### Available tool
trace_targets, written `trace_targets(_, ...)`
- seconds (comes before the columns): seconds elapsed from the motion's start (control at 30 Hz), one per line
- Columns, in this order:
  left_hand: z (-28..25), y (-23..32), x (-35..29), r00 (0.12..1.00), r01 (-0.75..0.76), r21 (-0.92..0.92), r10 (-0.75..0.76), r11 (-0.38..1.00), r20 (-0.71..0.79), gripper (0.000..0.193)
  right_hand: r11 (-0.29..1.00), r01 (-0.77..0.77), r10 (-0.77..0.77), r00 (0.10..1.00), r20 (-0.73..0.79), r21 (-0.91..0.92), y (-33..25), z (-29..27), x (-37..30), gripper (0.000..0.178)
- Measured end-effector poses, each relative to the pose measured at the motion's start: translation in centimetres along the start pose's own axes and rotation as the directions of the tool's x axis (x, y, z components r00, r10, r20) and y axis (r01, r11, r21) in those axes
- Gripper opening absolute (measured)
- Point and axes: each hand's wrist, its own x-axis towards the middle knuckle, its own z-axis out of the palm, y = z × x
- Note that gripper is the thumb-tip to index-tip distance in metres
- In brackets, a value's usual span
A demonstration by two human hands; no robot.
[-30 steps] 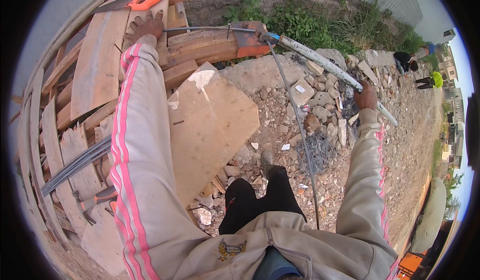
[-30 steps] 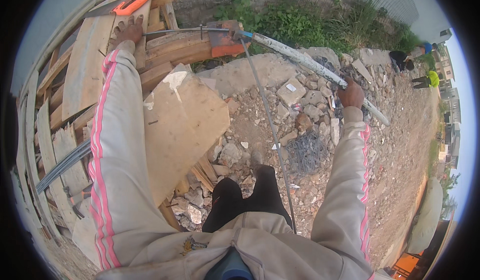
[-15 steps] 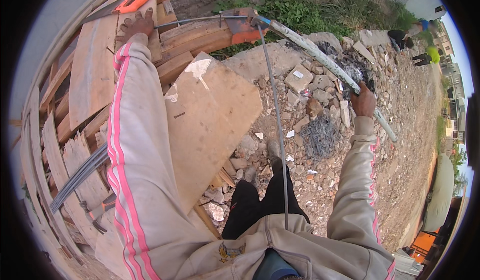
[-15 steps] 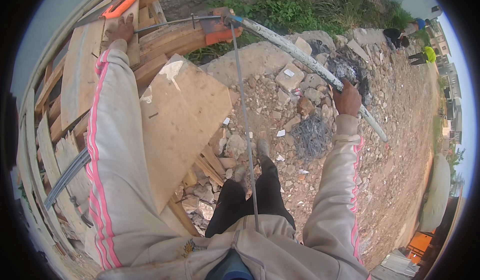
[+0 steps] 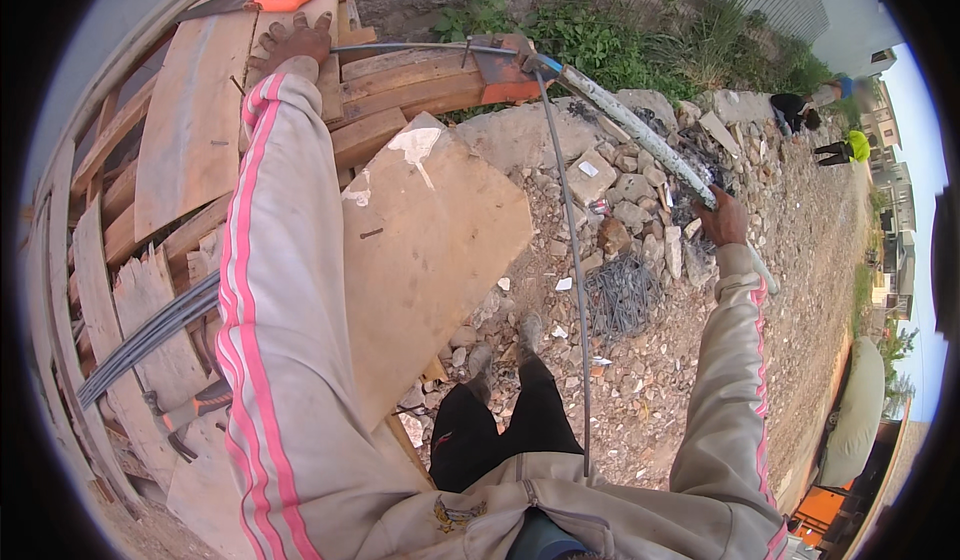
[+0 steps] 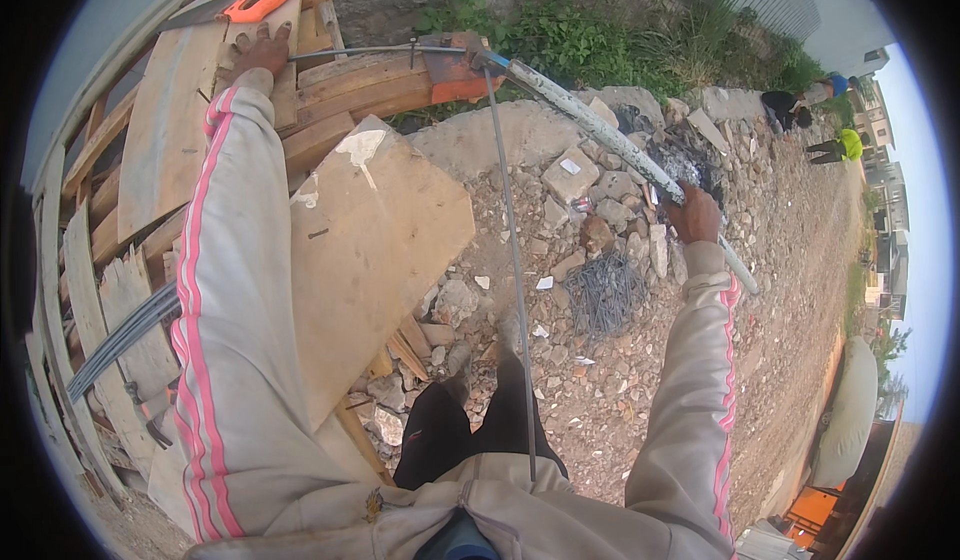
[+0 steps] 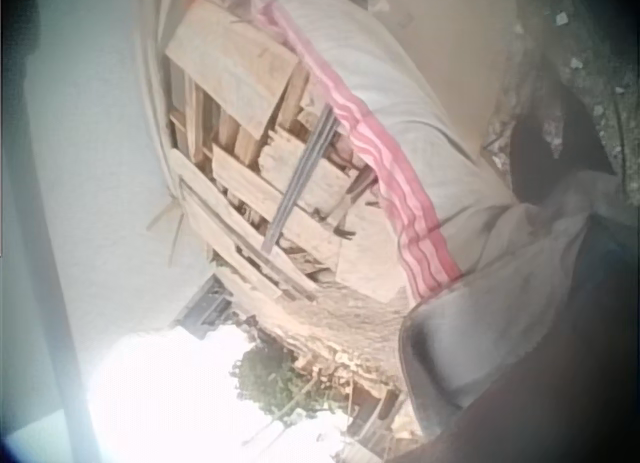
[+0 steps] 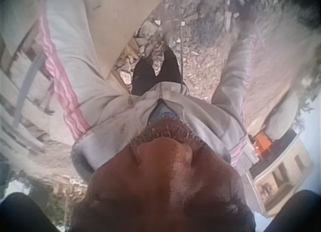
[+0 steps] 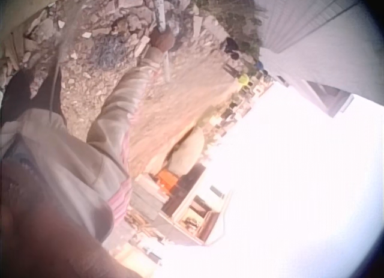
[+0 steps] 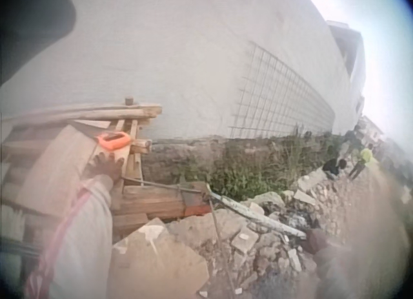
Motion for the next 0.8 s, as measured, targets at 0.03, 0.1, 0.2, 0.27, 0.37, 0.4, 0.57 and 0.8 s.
trace_targets(0.03, 0.1, 0.2, 0.0, 1.0, -0.012, -0.009, 0.012, 1.0, 0.001, 0.075, 1.0, 0.025, -0.025, 1.0, 0.004, 0.004, 0.8, 0.1, 0.5, 0.053)
trace_targets(0.1, 0.3, -0.2, 0.4, 0.999, -0.013, 0.002, 0.013, 1.0, -0.039, 0.076, 0.998, 0.058, -0.058, 0.998, 0.008, 0.012, 1.4, 0.2, 1.4, 0.052)
trace_targets(0.2, 0.8, -1.4, 1.1, 0.997, -0.01, 0.021, 0.012, 1.0, -0.082, 0.076, 0.997, 0.072, -0.072, 0.997, 0.011, 0.021, 1.1, -0.3, 2.2, 0.048)
trace_targets(0.27, 0.9, -1.7, 1.2, 0.997, 0.002, 0.034, 0.001, 0.999, -0.078, 0.076, 0.998, 0.066, -0.066, 0.998, 0.02, 0.016, 0.4, -0.6, 2.4, 0.048)
trace_targets(0.37, 0.5, -0.5, 0.7, 0.999, 0.01, 0.035, -0.008, 0.999, -0.048, 0.076, 0.999, 0.051, -0.051, 0.999, 0.005, 0.011, 1.7, 0.5, 2.0, 0.047)
trace_targets(0.4, 0.4, -0.6, 0.7, 0.999, 0.01, 0.031, -0.009, 0.999, -0.049, 0.076, 0.998, 0.056, -0.055, 0.998, -0.007, 0.016, 1.6, 1.1, 2.0, 0.047)
trace_targets(0.57, 0.7, -1.2, 0.8, 0.997, -0.011, 0.005, 0.011, 1.0, -0.07, 0.078, 0.999, 0.043, -0.042, 0.999, -0.028, 0.002, 1.2, 2.0, 0.6, 0.048)
trace_targets(0.8, 0.1, -0.9, 0.3, 0.998, -0.013, -0.024, 0.012, 1.0, -0.058, 0.075, 1.0, -0.016, 0.016, 0.999, -0.038, -0.011, -0.4, -0.3, -1.3, 0.041)
